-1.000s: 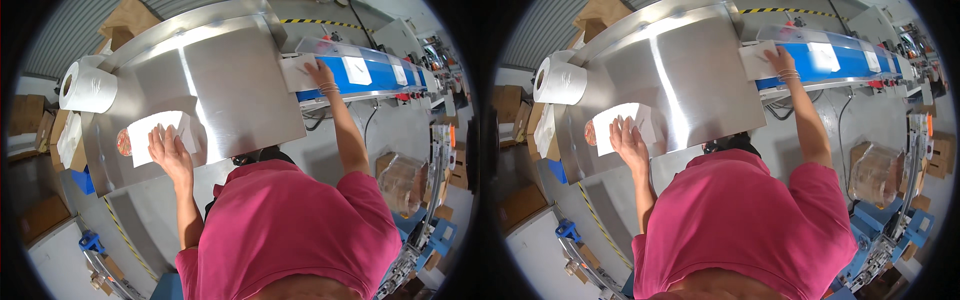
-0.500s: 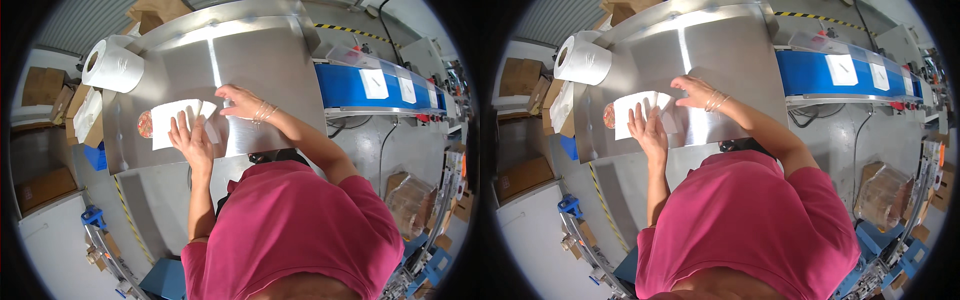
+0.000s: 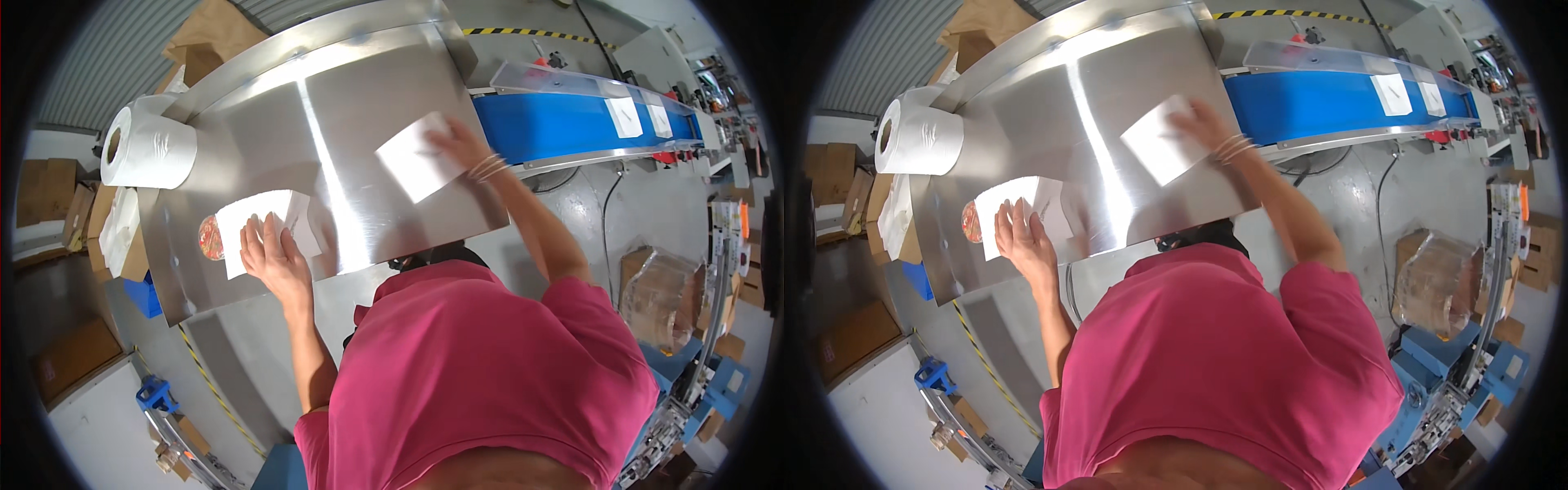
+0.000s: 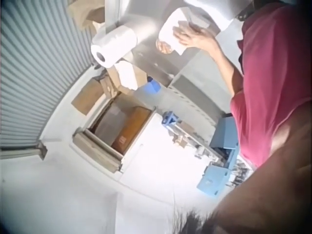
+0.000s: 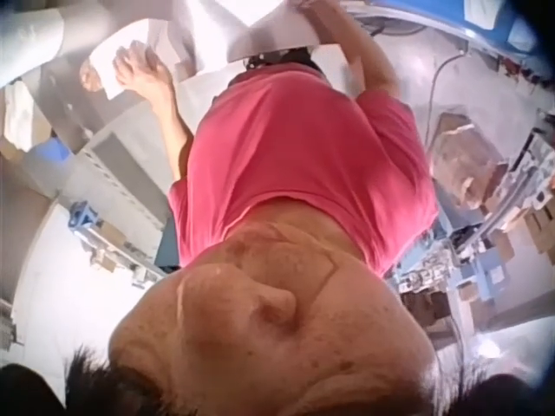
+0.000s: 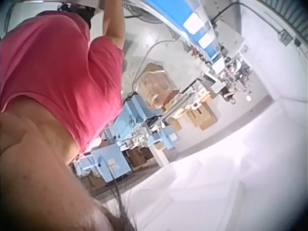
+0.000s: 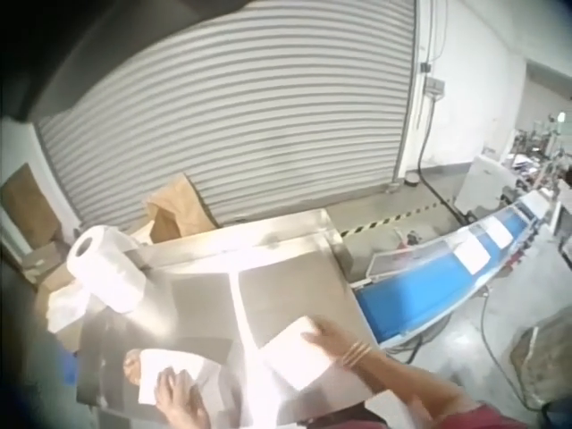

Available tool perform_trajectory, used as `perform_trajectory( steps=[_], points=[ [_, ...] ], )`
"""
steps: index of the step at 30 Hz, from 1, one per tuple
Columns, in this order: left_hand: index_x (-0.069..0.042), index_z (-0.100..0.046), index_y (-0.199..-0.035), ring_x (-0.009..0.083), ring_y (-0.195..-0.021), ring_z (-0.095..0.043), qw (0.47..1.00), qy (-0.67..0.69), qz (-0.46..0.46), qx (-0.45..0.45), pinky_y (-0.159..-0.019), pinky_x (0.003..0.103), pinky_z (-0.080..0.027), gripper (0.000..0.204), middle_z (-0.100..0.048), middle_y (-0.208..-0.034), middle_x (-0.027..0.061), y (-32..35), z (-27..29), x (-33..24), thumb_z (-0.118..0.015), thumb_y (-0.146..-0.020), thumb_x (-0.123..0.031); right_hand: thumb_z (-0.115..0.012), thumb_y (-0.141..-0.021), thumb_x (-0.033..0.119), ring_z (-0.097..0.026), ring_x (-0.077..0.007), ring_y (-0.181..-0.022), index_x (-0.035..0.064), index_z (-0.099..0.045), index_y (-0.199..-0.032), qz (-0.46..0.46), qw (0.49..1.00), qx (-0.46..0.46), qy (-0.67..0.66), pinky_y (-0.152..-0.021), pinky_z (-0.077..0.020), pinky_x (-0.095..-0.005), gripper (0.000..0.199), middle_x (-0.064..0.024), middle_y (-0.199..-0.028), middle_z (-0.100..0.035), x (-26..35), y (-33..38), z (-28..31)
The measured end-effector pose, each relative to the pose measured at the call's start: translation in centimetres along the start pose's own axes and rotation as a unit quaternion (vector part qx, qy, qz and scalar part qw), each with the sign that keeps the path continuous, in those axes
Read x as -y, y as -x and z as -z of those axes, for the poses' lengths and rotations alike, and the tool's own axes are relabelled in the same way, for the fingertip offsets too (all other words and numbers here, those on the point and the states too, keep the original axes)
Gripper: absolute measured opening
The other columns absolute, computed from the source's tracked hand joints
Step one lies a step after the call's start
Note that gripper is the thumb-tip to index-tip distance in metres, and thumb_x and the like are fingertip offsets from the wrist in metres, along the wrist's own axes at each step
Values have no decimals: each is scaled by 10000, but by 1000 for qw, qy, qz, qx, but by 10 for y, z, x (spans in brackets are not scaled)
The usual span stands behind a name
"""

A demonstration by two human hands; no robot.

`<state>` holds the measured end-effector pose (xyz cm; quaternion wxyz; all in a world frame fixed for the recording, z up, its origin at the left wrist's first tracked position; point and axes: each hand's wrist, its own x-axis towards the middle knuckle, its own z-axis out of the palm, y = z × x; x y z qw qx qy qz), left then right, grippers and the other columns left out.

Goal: Placing paper napkins onto a conveyor belt for packaging.

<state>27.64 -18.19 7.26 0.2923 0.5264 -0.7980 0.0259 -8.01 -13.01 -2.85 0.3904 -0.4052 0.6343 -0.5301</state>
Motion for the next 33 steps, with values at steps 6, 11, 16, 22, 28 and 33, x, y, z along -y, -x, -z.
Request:
perform_trajectory(
  steps=[6, 11, 16, 22, 28, 33],
  points=[
    [-111, -635, -1129, 360, -1206, -426, 1000, 17, -14, -16, -1006, 479, -308, 357, -496, -1289, 144, 2, -4, 7, -632, -782, -30, -686, -802, 399, -580, -289, -692, 32, -591, -1004, -14, 863, -283, 419, -650, -478, -381, 429, -165, -781, -610, -9, 6, 155],
    [-145, -661, -1076, 368, -1254, -389, 999, 23, 8, -21, -1051, 532, -230, 307, -481, -1308, 137, 1, -5, 3, -638, -785, -48, -725, -759, 326, -577, -362, -988, 56, -527, -1185, 128, 807, -249, 519, -827, -481, -428, 542, -201, -1117, -585, 24, -5, 111],
    [-166, -687, -1014, 364, -1310, -334, 1000, 8, 19, 5, -1072, 569, -146, 256, -452, -1363, 112, 3, 2, -3, -643, -784, -63, -736, -759, 191, -601, -266, -962, 112, -517, -1226, 228, 940, 140, 210, -827, -491, -357, 522, -114, -1155, -564, 65, -6, -74],
    [-179, -648, -1116, 384, -1348, -266, 999, 17, 4, 49, -1077, 579, -120, 321, -381, -1414, 158, 0, 7, -2, -672, -799, -223, -697, -811, 293, -499, -243, -1125, 98, -519, -1236, 317, 887, 280, 184, -875, -470, -319, 500, -111, -1268, -484, 74, -18, -170],
    [-132, -542, -1262, 385, -1306, -318, 999, -10, 8, 43, -1063, 525, -216, 464, -394, -1370, 196, 1, 12, 22, -655, -817, -206, -622, -897, 274, -524, -104, -925, -14, -525, -1153, 37, 981, 188, -35, -818, -455, -249, 397, -66, -1002, -578, 37, -8, -101],
    [-119, -604, -1175, 370, -1252, -401, 1000, 14, 14, 13, -1040, 487, -276, 396, -484, -1297, 188, 1, 10, 24, -630, -789, -33, -655, -834, 435, -569, -148, -810, -8, -599, -998, -40, 987, -66, 138, -717, -467, -315, 476, -87, -858, -630, -22, -5, 45]
  ],
)
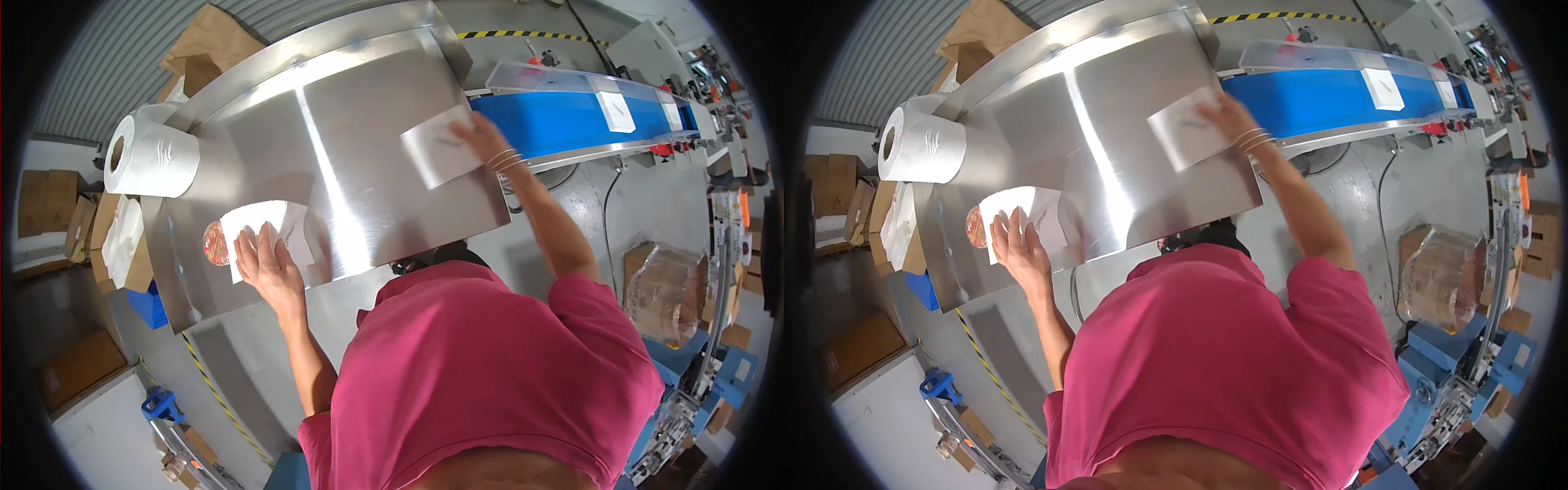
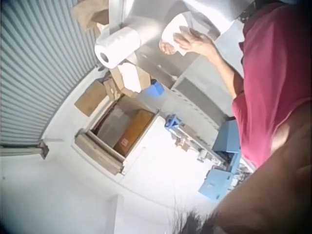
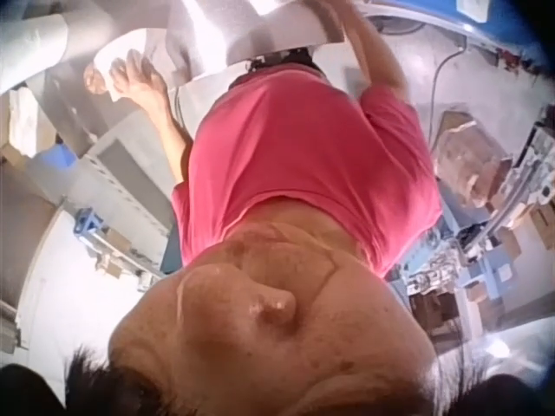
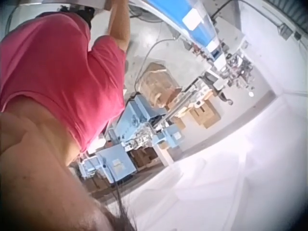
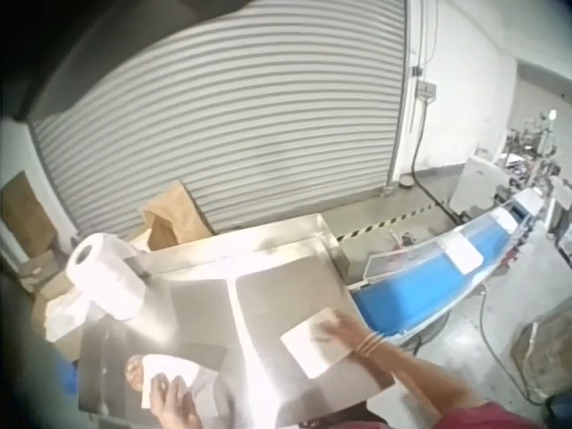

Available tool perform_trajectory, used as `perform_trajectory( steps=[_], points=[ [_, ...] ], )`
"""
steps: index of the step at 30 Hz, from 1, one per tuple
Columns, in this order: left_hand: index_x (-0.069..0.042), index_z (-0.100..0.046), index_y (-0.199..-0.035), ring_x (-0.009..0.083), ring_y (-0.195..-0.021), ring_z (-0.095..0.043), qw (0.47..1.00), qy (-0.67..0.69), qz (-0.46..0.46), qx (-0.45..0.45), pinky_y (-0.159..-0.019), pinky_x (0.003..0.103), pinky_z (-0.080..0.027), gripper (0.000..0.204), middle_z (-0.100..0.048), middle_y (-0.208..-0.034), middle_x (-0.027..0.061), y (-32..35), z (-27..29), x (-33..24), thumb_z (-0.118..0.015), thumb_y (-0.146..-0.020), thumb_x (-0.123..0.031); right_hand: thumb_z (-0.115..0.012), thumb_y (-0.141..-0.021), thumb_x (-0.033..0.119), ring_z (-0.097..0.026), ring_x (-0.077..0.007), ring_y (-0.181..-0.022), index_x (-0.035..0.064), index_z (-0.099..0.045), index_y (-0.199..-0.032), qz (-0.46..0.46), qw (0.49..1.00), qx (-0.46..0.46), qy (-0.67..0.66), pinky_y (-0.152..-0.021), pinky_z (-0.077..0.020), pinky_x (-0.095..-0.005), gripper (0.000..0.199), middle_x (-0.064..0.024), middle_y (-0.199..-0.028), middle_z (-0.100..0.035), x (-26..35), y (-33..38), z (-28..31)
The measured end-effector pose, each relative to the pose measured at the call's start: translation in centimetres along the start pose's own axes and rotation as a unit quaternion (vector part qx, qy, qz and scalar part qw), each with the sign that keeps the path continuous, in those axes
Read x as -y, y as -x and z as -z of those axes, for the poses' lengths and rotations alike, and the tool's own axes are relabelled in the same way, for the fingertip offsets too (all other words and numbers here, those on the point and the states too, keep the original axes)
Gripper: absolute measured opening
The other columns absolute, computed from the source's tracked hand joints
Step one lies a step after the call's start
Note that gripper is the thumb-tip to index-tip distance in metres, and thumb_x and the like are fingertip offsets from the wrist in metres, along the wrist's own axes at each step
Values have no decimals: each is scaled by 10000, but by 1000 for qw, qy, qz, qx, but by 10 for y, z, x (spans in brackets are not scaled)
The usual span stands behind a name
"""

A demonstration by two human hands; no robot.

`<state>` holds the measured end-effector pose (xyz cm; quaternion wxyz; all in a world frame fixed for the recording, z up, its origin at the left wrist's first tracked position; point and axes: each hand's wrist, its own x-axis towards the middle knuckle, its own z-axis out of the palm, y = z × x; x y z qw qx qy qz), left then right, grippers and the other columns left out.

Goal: Placing paper napkins onto a conveyor belt for packaging.

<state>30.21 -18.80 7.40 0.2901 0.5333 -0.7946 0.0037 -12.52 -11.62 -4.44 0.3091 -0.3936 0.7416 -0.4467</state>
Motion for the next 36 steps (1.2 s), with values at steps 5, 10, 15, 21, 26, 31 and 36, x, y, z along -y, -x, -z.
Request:
perform_trajectory(
  steps=[5, 10, 15, 21, 26, 31, 36],
  points=[
    [-116, -636, -1124, 365, -1224, -425, 999, 40, -13, -22, -1032, 476, -294, 367, -508, -1274, 163, -1, -2, 0, -625, -771, -14, -675, -786, 478, -614, -374, -868, 10, -603, -1000, -30, 915, -235, 325, -773, -492, -399, 520, -200, -931, -649, -8, -2, 119],
    [-135, -673, -1080, 347, -1314, -345, 999, 27, 19, -4, -1079, 528, -177, 329, -462, -1350, 147, 0, -3, -5, -633, -772, -29, -706, -769, 343, -542, -352, -1088, 47, -539, -1183, 93, 894, -237, 369, -887, -461, -433, 536, -192, -1182, -563, 37, -6, 77],
    [-180, -702, -962, 345, -1358, -281, 997, 46, 49, 27, -1097, 552, -95, 264, -441, -1382, 137, -2, 5, -15, -650, -758, -22, -736, -739, 161, -546, -256, -1056, 108, -473, -1276, 329, 925, 163, 94, -893, -463, -345, 600, -103, -1189, -520, 119, 18, -97],
    [-206, -645, -1132, 342, -1378, -229, 997, 42, 30, 61, -1093, 564, -101, 370, -354, -1440, 148, -6, 6, -12, -699, -769, -156, -695, -789, 258, -450, -245, -1169, 106, -523, -1229, 429, 866, 245, 72, -890, -468, -352, 496, -102, -1319, -426, 142, 20, -200],
    [-210, -496, -1310, 342, -1359, -252, 995, -66, 61, 31, -1064, 564, -171, 572, -325, -1450, 145, -3, 11, 11, -695, -782, -301, -606, -879, 401, -573, -203, -921, 13, -507, -1099, 120, 936, 317, -93, -825, -453, -327, 457, -141, -976, -600, 137, 28, -147],
    [-205, -614, -1189, 334, -1270, -398, 999, -5, 41, 14, -1037, 525, -247, 367, -465, -1348, 130, -3, 7, 18, -642, -827, -154, -660, -860, 274, -534, -96, -774, 21, -557, -1025, 66, 998, 17, 4, -679, -460, -268, 319, -45, -826, -592, 38, 11, -74],
    [-214, -645, -1151, 327, -1254, -421, 999, 15, 46, -7, -1016, 482, -318, 379, -491, -1324, 123, -1, 3, 24, -666, -796, -86, -674, -825, 338, -577, -155, -752, 0, -567, -1031, -20, 994, -106, 4, -681, -476, -292, 411, -105, -828, -618, 29, 18, 25]
  ],
)
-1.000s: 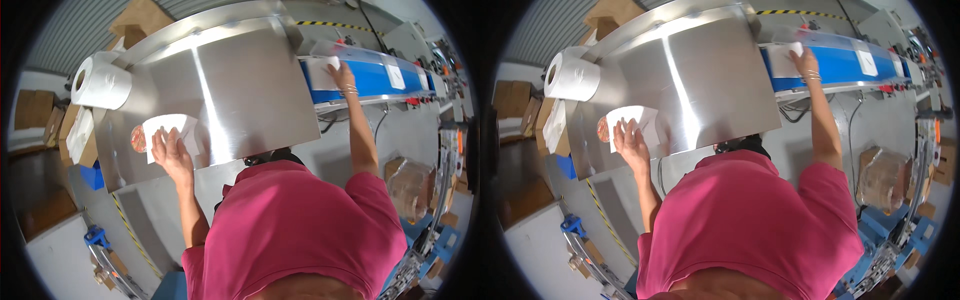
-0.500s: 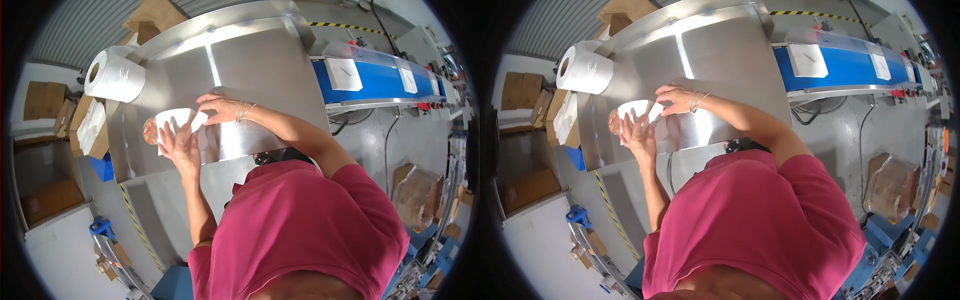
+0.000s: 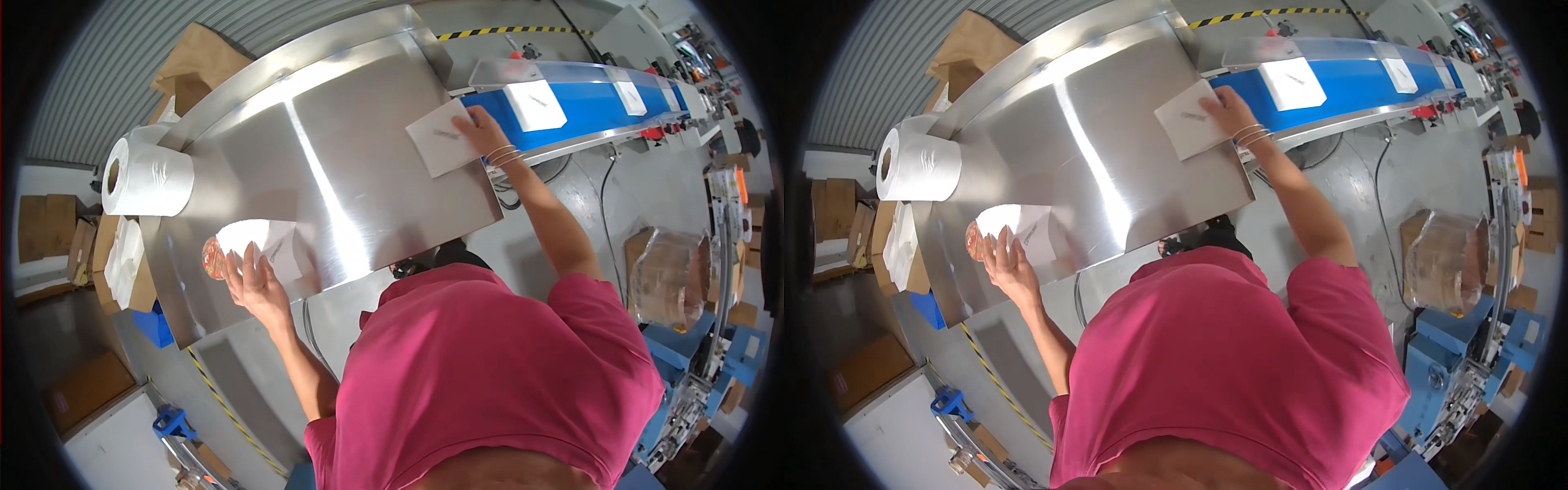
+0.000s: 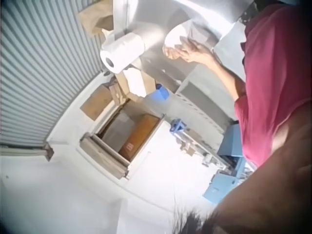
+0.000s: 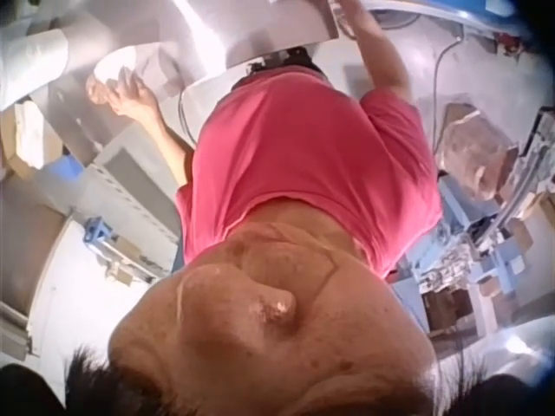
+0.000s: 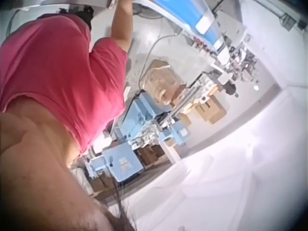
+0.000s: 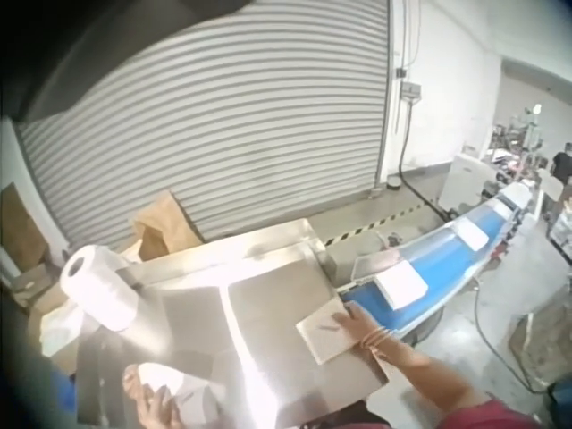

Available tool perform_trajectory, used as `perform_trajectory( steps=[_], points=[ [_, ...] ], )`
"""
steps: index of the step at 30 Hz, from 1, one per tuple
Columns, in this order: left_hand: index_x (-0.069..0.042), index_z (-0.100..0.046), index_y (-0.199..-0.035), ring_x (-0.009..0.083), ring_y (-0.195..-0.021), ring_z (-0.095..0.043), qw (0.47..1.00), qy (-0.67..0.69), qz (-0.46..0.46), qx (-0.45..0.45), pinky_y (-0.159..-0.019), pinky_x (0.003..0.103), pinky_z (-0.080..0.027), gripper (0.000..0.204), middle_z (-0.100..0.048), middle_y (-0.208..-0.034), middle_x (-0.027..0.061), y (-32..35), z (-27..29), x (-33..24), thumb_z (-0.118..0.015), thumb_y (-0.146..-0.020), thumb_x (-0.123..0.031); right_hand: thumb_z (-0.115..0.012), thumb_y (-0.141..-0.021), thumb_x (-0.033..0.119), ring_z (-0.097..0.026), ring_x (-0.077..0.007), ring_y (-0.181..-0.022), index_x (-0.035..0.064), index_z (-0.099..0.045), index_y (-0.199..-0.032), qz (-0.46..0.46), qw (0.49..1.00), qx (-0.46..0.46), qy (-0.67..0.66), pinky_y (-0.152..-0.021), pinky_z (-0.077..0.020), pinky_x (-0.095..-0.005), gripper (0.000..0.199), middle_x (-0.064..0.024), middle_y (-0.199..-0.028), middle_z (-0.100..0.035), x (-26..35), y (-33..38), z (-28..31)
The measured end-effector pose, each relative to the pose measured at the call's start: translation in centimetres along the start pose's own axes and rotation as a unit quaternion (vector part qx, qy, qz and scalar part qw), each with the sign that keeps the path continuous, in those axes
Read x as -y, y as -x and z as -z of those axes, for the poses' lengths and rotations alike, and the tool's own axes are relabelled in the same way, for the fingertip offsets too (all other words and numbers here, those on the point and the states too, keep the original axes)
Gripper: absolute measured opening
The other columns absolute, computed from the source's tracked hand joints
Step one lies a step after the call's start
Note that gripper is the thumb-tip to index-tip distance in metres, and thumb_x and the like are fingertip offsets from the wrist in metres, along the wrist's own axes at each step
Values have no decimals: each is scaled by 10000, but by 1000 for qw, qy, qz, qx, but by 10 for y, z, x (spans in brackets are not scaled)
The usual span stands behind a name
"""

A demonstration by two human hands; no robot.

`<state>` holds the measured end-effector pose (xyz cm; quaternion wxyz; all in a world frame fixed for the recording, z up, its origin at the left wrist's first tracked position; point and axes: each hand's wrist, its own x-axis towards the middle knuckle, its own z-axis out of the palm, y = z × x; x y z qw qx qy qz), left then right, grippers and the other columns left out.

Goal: Placing paper napkins onto a conveyor belt for packaging.

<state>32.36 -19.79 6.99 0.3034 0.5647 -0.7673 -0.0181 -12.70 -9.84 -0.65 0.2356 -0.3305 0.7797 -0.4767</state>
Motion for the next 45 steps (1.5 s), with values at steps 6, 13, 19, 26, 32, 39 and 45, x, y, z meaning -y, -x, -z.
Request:
perform_trajectory(
  steps=[6, 13, 19, 26, 32, 39, 45],
  points=[
    [-209, -671, -1108, 331, -1236, -440, 1000, 14, -17, -12, -994, 472, -357, 375, -496, -1318, 124, 0, 1, 3, -689, -760, -71, -674, -802, 401, -618, -350, -803, 38, -576, -1076, 43, 977, -124, 171, -705, -491, -384, 465, -172, -914, -645, -42, -31, 56],
    [-196, -688, -1028, 306, -1348, -293, 1000, 24, 8, 5, -1074, 547, -126, 305, -396, -1401, 122, 0, 0, 3, -695, -748, -74, -727, -725, 196, -506, -361, -1071, 69, -516, -1183, 284, 910, -106, 284, -876, -431, -469, 521, -158, -1169, -539, 32, -5, -17],
    [-176, -694, -974, 343, -1364, -244, 999, 41, 16, 21, -1088, 555, -91, 261, -390, -1403, 119, -2, 6, -5, -678, -747, -47, -733, -746, 180, -520, -250, -1051, 132, -539, -1187, 301, 897, 324, 6, -806, -482, -339, 484, -108, -1165, -521, 126, 67, -185],
    [-167, -434, -1341, 378, -1358, -210, 999, 17, 33, 22, -1058, 586, -150, 771, -255, -1469, 152, -7, 12, -4, -784, -674, -330, -698, -793, 255, -525, -230, -1069, 17, -531, -1167, 380, 835, 395, -51, -907, -434, -335, 474, -107, -1109, -560, 129, 53, -233],
    [-20, -402, -1347, 295, -1139, -534, 992, 128, 9, 14, -956, 391, -430, 671, -531, -1255, 187, -16, 9, 10, -704, -749, -5, -612, -889, 307, -557, -160, -894, -9, -511, -1154, 108, 921, 364, -88, -802, -454, -303, 424, -119, -1018, -606, 88, 38, -152],
    [-42, -537, -1182, 338, -1023, -564, 987, 149, 60, 28, -865, 393, -454, 461, -589, -1106, 189, 1, -25, -60, -676, -745, -5, -638, -856, 358, -577, -165, -719, -13, -626, -956, 36, 992, 112, 35, -662, -466, -314, 384, -103, -791, -640, 11, 6, 8],
    [-111, -543, -1210, 342, -945, -566, 980, 164, 4, 115, -831, 417, -461, 475, -560, -1001, 157, 35, -50, -189, -660, -759, -17, -637, -852, 371, -581, -137, -749, 43, -639, -1038, -42, 993, -79, 74, -682, -472, -294, 377, -75, -827, -645, -79, -44, 137]
  ],
)
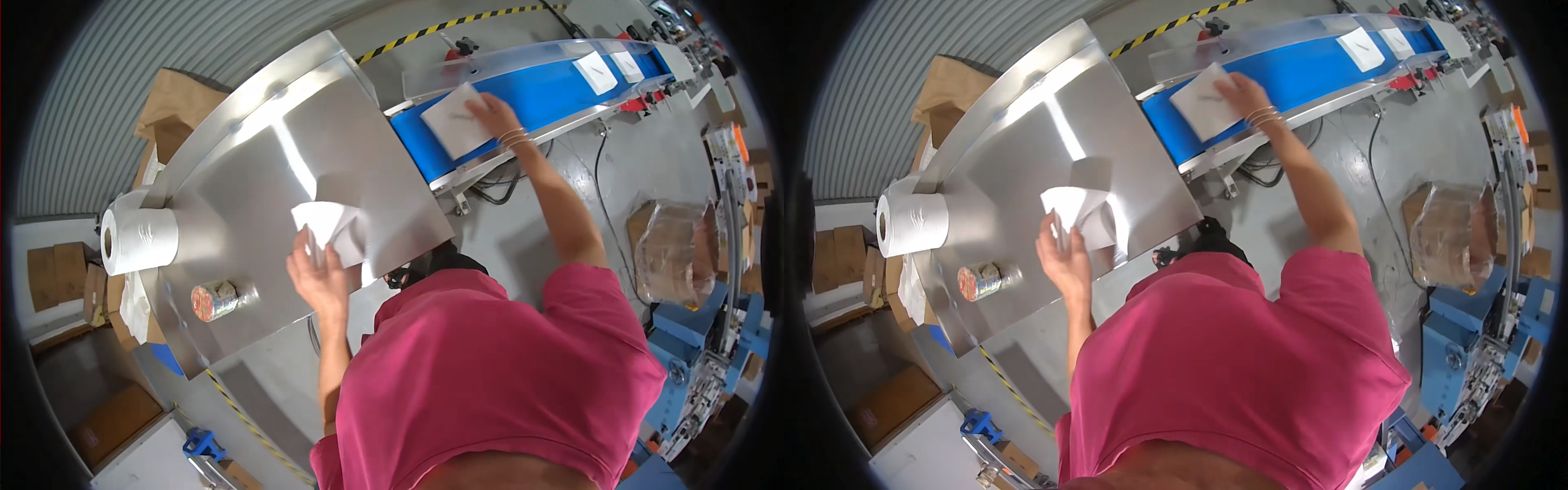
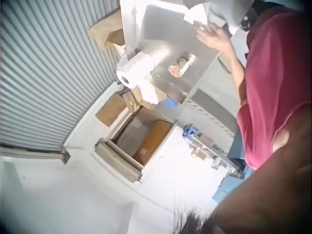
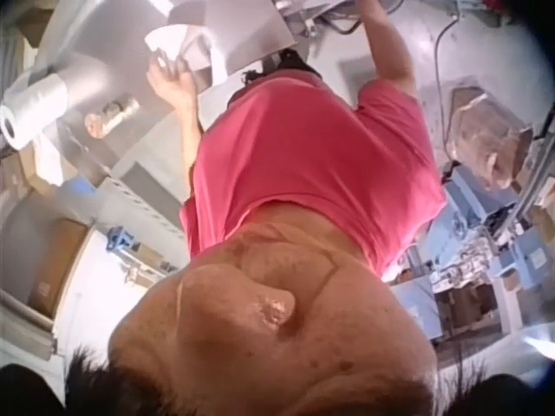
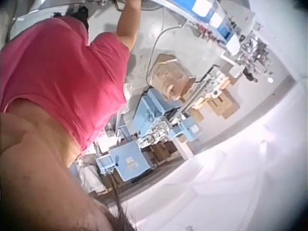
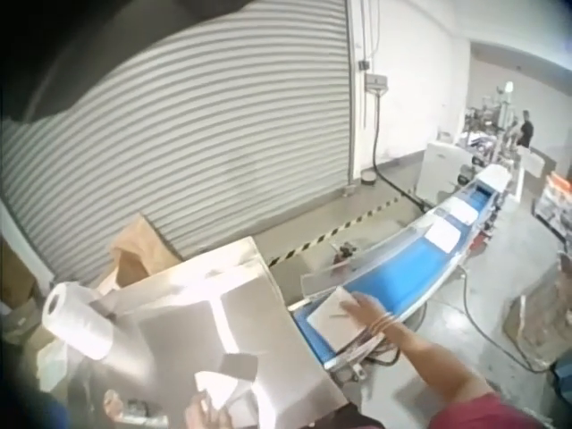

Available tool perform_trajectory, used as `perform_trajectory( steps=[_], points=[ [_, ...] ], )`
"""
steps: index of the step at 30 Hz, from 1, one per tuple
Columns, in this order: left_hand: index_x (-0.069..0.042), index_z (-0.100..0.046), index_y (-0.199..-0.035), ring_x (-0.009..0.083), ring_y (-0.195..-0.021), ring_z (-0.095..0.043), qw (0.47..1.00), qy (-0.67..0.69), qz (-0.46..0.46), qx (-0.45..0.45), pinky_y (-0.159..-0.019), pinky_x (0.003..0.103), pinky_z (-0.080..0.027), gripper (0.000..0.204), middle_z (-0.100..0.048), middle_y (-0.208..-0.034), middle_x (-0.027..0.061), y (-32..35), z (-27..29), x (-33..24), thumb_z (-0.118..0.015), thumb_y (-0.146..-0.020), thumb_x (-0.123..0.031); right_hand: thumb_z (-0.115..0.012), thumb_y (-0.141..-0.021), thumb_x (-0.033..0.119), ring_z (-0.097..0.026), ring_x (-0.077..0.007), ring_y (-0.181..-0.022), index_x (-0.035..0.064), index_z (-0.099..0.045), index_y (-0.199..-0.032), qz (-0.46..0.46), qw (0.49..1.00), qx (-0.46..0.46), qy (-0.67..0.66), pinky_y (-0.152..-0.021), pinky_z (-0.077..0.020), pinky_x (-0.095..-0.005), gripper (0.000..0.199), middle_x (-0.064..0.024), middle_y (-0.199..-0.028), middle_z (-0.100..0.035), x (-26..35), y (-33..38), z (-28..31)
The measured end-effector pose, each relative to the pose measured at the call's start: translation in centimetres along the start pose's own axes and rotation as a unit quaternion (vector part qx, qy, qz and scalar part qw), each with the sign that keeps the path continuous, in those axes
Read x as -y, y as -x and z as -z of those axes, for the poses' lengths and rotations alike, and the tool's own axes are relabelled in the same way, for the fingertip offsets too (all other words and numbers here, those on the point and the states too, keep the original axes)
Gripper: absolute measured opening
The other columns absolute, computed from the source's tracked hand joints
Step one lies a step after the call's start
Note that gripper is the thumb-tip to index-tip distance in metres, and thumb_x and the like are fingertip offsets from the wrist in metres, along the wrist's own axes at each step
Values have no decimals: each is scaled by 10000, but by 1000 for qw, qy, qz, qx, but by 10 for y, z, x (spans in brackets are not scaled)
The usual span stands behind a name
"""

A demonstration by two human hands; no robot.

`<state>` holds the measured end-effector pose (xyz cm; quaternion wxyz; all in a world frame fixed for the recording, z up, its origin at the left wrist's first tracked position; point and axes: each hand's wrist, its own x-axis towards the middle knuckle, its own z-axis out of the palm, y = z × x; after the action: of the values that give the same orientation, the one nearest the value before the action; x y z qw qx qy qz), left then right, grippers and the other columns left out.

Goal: Placing paper napkins onto a conveyor belt for packaging.

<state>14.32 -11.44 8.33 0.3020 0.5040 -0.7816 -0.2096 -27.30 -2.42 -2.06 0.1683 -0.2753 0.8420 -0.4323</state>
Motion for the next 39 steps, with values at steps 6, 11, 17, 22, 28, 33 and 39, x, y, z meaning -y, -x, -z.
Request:
perform_trajectory(
  steps=[6, 11, 17, 22, 28, 33, 39],
  points=[
    [-145, -521, -1276, 375, -1097, -499, 999, 4, 19, 50, -901, 446, -443, 490, -479, -1191, 203, 17, -18, -30, -620, -802, -70, -616, -790, 544, -612, -379, -964, 48, -574, -1162, 27, 960, -136, 242, -830, -490, -421, 622, -201, -1048, -642, -55, -53, 78],
    [-163, -604, -1208, 384, -1173, -469, 999, 47, -11, 24, -934, 428, -437, 393, -420, -1315, 235, 22, -24, -28, -612, -824, -75, -691, -778, 355, -546, -356, -1055, 54, -518, -1217, 200, 898, -214, 327, -903, -438, -440, 560, -189, -1177, -569, -16, -21, 72],
    [-183, -633, -1183, 370, -1206, -447, 999, 21, -9, 24, -956, 418, -419, 368, -400, -1351, 250, 25, -21, -28, -610, -838, -56, -743, -754, 192, -546, -260, -1065, 98, -545, -1200, 348, 919, 182, -27, -862, -477, -353, 497, -107, -1173, -546, 89, 75, -24],
    [-173, -657, -1149, 373, -1239, -420, 998, 38, -16, 36, -981, 409, -401, 331, -357, -1389, 271, 25, -20, -25, -607, -845, -52, -769, -707, 128, -532, -192, -1001, 113, -542, -1151, 284, 865, 393, -129, -844, -464, -303, 498, -47, -1142, -508, 135, 109, -66],
    [-144, -659, -1141, 377, -1252, -414, 999, 25, -14, 44, -1001, 412, -392, 308, -382, -1375, 264, 20, -16, -30, -672, -835, -181, -697, -806, 192, -530, -159, -970, 40, -528, -1107, 386, 826, 392, -121, -817, -458, -294, 377, -62, -1058, -543, 118, 101, -94],
    [-149, -578, -1237, 365, -1149, -513, 999, 29, 10, 25, -906, 414, -474, 378, -470, -1296, 223, 17, -8, -29, -611, -862, -116, -625, -894, 280, -502, -99, -804, 11, -533, -994, 151, 925, 258, -236, -708, -448, -285, 301, -58, -879, -571, 85, 75, -55],
    [-154, -580, -1235, 360, -1085, -556, 1000, 8, 4, 26, -870, 392, -492, 384, -487, -1269, 227, 14, -13, -21, -583, -865, -51, -657, -825, 378, -595, -312, -810, 53, -567, -1088, 88, 980, -69, 165, -720, -482, -374, 428, -160, -929, -631, -31, -33, 34]
  ],
)
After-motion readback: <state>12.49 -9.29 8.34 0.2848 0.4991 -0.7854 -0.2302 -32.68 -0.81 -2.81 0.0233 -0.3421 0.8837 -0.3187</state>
